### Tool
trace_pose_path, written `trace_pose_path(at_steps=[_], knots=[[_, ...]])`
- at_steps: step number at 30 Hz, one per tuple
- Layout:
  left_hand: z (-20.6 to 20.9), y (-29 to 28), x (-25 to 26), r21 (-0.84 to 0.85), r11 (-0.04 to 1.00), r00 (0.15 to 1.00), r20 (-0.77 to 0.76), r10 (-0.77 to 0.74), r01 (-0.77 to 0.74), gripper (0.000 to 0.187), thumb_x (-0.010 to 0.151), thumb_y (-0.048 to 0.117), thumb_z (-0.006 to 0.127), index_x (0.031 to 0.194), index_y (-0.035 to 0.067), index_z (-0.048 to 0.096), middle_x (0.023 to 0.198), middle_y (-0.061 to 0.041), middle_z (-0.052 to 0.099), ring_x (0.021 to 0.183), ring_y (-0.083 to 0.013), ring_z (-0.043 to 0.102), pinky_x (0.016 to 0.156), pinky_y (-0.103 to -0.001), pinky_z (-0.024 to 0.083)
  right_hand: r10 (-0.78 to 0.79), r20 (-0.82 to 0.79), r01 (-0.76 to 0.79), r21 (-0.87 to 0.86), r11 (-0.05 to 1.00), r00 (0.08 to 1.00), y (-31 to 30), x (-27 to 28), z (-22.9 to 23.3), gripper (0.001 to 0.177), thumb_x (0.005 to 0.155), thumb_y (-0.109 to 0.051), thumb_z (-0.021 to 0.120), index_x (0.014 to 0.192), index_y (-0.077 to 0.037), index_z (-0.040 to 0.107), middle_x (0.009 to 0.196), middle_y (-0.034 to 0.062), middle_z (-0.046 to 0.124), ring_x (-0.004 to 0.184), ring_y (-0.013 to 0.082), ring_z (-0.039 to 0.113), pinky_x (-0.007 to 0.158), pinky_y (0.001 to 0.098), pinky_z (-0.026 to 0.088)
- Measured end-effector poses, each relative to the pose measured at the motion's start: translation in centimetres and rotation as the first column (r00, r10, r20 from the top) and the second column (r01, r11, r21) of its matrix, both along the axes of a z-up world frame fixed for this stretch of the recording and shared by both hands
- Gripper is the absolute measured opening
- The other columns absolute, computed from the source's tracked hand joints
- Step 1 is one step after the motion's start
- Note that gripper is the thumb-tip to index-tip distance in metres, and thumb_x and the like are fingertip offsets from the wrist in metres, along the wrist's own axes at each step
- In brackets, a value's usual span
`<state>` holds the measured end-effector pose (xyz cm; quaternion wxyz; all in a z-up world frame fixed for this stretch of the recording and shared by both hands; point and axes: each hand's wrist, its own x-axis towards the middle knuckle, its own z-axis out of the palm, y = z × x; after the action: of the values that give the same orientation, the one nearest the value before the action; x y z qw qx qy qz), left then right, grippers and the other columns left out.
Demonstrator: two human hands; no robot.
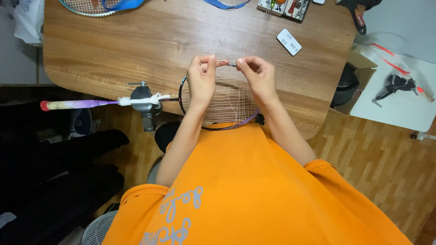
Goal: Stringing a badminton racket manually on a workbench.
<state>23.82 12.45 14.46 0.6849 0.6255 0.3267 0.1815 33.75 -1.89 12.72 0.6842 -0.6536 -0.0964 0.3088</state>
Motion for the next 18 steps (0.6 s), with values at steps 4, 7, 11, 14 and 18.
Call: trace_pose_path(at_steps=[4,7,11,14,18], knots=[[0.1,-0.4,-0.2,0.027,0.996,0.993,0.084,0.081,-0.083,0.017,0.112,0.016,0.052,0.107,0.000,0.053,0.102,-0.016,0.081,0.084,-0.0035,0.074,0.072,-0.018,0.055,0.002,-0.028,-0.003,-0.036,0.999,1.000,0.1,-0.3,0.4,0.013,0.097,-0.014,0.075,0.102,-0.002,0.075,0.090,0.0037,0.074,0.085,0.0095,0.066,0.081,0.0251,0.055],[-0.2,2.5,-2.2,0.069,0.985,0.961,-0.220,0.169,-0.157,0.013,0.102,0.015,0.054,0.097,0.003,0.055,0.099,-0.014,0.082,0.041,-0.0056,0.039,0.036,-0.021,0.028,-0.104,-0.213,0.116,0.045,0.992,0.972,-1.2,1.1,0.3,0.013,0.094,-0.013,0.077,0.099,-0.002,0.074,0.091,0.0049,0.073,0.085,0.0119,0.066,0.083,0.0281,0.056],[-2.3,8.3,-5.8,-0.039,0.978,0.976,0.066,0.209,-0.207,0.012,0.108,0.014,0.055,0.102,0.005,0.051,0.113,-0.027,0.078,0.049,0.0018,0.040,0.042,-0.018,0.027,-0.201,-0.277,0.228,0.071,0.971,0.940,-5.4,5.5,0.0,0.009,0.096,-0.013,0.076,0.098,-0.006,0.073,0.092,0.0037,0.071,0.084,0.0120,0.066,0.081,0.0261,0.055],[-0.2,8.0,-6.2,-0.165,0.980,0.976,0.169,0.139,-0.111,0.014,0.110,0.015,0.055,0.102,0.005,0.050,0.117,-0.030,0.076,0.047,0.0028,0.033,0.041,-0.018,0.024,-0.246,-0.300,0.298,0.141,0.944,0.922,-7.2,7.0,-2.0,0.009,0.099,-0.014,0.073,0.101,-0.005,0.071,0.092,0.0040,0.071,0.084,0.0124,0.067,0.075,0.0251,0.052],[0.9,6.7,-5.3,-0.225,0.973,0.975,0.199,0.096,-0.049,0.016,0.111,0.017,0.054,0.102,0.005,0.049,0.116,-0.031,0.076,0.047,0.0031,0.032,0.041,-0.017,0.024,-0.403,-0.255,0.468,0.305,0.829,0.879,-8.2,9.0,-4.8,0.016,0.106,-0.013,0.069,0.111,0.001,0.066,0.099,0.0104,0.072,0.089,0.0170,0.066,0.077,0.0286,0.052]])
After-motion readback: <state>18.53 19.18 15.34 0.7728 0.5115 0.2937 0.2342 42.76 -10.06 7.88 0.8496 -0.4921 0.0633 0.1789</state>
